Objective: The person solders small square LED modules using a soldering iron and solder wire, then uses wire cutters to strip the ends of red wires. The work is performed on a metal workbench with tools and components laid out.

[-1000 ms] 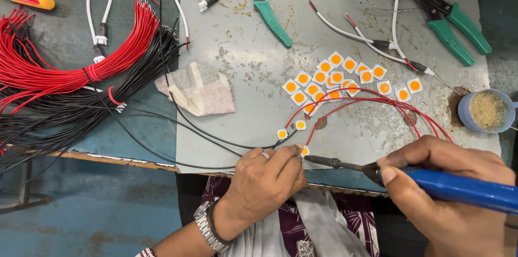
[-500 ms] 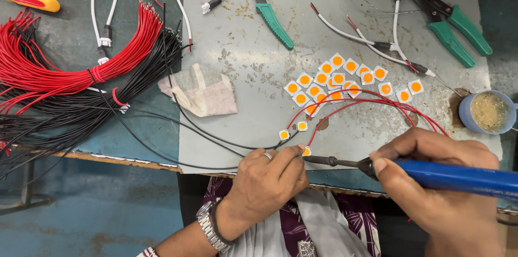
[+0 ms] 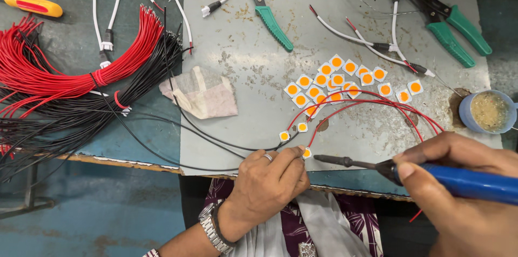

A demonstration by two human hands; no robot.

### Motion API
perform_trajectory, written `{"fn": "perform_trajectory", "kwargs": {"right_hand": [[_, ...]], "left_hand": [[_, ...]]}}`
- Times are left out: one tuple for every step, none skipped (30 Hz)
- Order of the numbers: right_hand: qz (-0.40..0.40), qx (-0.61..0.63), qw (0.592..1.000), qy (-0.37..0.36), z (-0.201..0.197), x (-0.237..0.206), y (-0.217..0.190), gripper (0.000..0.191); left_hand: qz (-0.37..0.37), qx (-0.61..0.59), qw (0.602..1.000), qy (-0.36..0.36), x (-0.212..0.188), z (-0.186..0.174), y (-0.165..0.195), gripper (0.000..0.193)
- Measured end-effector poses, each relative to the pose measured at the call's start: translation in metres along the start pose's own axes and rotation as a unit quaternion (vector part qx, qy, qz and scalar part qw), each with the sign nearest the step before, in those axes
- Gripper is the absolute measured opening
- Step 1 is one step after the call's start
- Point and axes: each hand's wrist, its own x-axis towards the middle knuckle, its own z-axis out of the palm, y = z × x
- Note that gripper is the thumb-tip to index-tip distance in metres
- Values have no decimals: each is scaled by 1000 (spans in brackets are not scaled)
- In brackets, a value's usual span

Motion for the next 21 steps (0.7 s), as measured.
{"fn": "perform_trajectory", "kwargs": {"right_hand": [[-4, 6, 1000, -2, 1, 0, 1, 10], [-8, 12, 1000, -5, 2, 0, 2, 10], [-4, 1, 1000, -4, 2, 1, 2, 10], [1, -11, 1000, -3, 3, 1, 1, 10], [6, -23, 1000, -1, 3, 1, 0, 10], [2, -32, 999, -7, 3, 2, -1, 11], [-1, -42, 999, -13, 3, 3, -1, 11], [-5, -51, 999, -18, 3, 4, -2, 11], [7, -45, 999, -22, 4, 5, -3, 11], [19, -39, 999, -25, 6, 5, -3, 11], [31, -32, 999, -30, 8, 6, -4, 12], [10, -8, 1000, -27, 10, 6, -4, 11], [-11, 15, 1000, -25, 13, 7, -4, 10], [-31, 39, 999, -23, 16, 7, -4, 10], [-33, 39, 998, -23, 16, 7, -5, 10], [-35, 38, 998, -23, 17, 7, -6, 10], [-38, 38, 998, -22, 17, 7, -7, 11], [-47, 28, 998, -28, 16, 8, -8, 10], [-55, 18, 998, -33, 16, 9, -10, 9], [-63, 8, 997, -38, 16, 11, -11, 9], [-63, 15, 997, -37, 17, 11, -13, 9]], "left_hand": [[1, 5, 1000, 3, 0, 0, 0, 13], [-1, 2, 1000, -1, 0, 0, 0, 12], [-2, -2, 1000, -4, 0, 0, 0, 12], [-4, -6, 1000, -8, 0, 0, 0, 11], [-4, -4, 1000, -6, 0, 0, 0, 11], [-5, -2, 1000, -3, 1, 0, 0, 11], [-5, 0, 1000, 0, 1, 1, 0, 11], [-5, 0, 1000, 1, 2, 1, 0, 11], [-5, 0, 1000, 1, 2, 2, 0, 11], [-6, 0, 1000, 1, 2, 2, 0, 11], [-7, 0, 1000, 0, 2, 2, -1, 10], [-8, -1, 1000, -2, 2, 2, -1, 10], [-9, -1, 1000, -3, 2, 2, -1, 10], [-9, -2, 1000, -3, 1, 2, -1, 10], [-10, -3, 1000, -3, 1, 2, -1, 11], [-10, -4, 1000, -2, 0, 2, -1, 11], [-12, -6, 1000, -4, 1, 2, -1, 11], [-14, -8, 1000, -5, 1, 2, -1, 11], [-16, -10, 1000, -6, 1, 2, -1, 11], [-18, -12, 1000, -8, 2, 1, -1, 11], [-19, -15, 1000, -9, 2, 0, -1, 11]]}}
